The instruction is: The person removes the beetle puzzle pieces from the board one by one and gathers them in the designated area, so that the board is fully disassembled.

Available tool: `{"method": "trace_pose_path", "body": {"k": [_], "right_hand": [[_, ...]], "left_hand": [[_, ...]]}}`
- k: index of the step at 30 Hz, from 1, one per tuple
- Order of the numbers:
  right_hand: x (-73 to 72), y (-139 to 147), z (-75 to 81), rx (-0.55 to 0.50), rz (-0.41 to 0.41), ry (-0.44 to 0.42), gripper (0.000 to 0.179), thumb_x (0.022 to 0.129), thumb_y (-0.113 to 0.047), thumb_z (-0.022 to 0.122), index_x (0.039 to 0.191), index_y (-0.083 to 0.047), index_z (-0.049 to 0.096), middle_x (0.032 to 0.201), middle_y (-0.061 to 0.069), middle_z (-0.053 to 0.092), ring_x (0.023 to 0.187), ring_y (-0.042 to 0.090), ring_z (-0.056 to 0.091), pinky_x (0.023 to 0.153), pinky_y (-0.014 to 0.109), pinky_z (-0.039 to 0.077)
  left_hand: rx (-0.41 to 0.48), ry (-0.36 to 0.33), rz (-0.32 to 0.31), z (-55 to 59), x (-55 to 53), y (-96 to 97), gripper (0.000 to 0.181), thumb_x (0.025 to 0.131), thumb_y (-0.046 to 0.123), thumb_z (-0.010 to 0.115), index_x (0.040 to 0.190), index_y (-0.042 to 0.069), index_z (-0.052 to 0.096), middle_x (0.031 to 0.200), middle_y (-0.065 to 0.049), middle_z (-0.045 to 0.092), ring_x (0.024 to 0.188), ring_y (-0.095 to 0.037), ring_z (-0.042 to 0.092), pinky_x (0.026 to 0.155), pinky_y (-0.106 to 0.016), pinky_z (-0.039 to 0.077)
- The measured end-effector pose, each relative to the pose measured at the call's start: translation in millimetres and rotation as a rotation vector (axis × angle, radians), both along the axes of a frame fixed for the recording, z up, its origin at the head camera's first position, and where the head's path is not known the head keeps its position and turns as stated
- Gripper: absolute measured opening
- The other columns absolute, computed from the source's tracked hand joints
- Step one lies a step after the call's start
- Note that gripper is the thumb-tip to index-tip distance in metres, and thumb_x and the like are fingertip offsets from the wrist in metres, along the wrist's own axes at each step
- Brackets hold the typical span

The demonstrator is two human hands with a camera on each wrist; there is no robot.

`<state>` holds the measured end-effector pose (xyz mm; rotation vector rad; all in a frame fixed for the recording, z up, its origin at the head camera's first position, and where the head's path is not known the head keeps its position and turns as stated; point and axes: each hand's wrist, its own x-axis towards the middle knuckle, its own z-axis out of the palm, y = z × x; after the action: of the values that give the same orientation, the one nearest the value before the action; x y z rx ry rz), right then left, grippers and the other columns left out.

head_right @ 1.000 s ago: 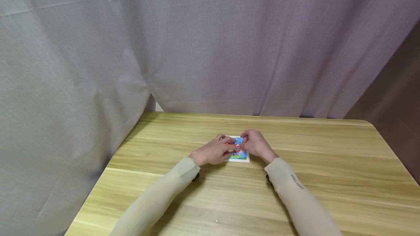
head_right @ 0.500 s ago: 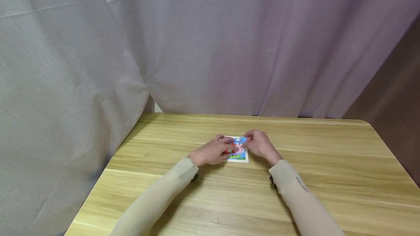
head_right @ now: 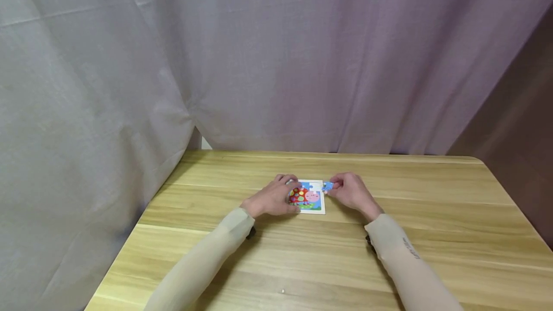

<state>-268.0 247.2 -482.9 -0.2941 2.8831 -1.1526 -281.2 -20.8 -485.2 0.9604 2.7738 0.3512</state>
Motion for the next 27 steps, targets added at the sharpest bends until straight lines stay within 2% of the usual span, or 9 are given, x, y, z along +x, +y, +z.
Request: {"method": "trace_pose_path", "body": {"k": [4, 8, 16, 27], "right_hand": [[3.1, 7.5, -1.1, 0.005, -0.001, 0.024, 0.033, 0.092, -0.008, 0.080, 0.118, 0.011, 0.076, 0.093, 0.012, 0.075, 0.082, 0.011, 0.062, 0.070, 0.019, 0.049], [5.5, 17.7, -3.1, 0.007, -0.002, 0.034, 0.032, 0.093, -0.006, 0.079, 0.119, 0.012, 0.075, 0.093, 0.013, 0.075, 0.084, 0.013, 0.062, 0.070, 0.019, 0.049], [10.2, 39.6, -2.2, 0.050, -0.027, 0.021, 0.034, 0.097, -0.008, 0.077, 0.124, 0.013, 0.073, 0.098, 0.014, 0.076, 0.087, 0.013, 0.062, 0.072, 0.018, 0.048], [12.9, 70.9, -2.0, 0.085, -0.033, 0.036, 0.033, 0.098, -0.010, 0.078, 0.122, 0.012, 0.074, 0.096, 0.012, 0.076, 0.081, 0.002, 0.057, 0.071, 0.017, 0.047]], "left_hand": [[-0.034, 0.032, 0.026, 0.4, -0.8, -2.0, 0.090, 0.092, 0.057, 0.083, 0.163, 0.012, 0.050, 0.172, -0.006, 0.042, 0.157, -0.029, 0.042, 0.131, -0.041, 0.041], [-0.037, 0.016, 0.053, 1.6, -0.6, -5.8, 0.099, 0.088, 0.060, 0.085, 0.165, 0.012, 0.047, 0.170, -0.007, 0.043, 0.155, -0.027, 0.042, 0.130, -0.039, 0.042], [-0.038, -0.003, 0.063, 1.9, -2.9, -10.4, 0.099, 0.088, 0.062, 0.085, 0.164, 0.011, 0.048, 0.170, -0.006, 0.042, 0.154, -0.026, 0.041, 0.130, -0.039, 0.043], [-0.033, -0.026, 0.081, 2.4, -2.7, -11.3, 0.100, 0.087, 0.060, 0.088, 0.164, 0.011, 0.048, 0.170, -0.005, 0.041, 0.153, -0.024, 0.041, 0.130, -0.037, 0.042]]}}
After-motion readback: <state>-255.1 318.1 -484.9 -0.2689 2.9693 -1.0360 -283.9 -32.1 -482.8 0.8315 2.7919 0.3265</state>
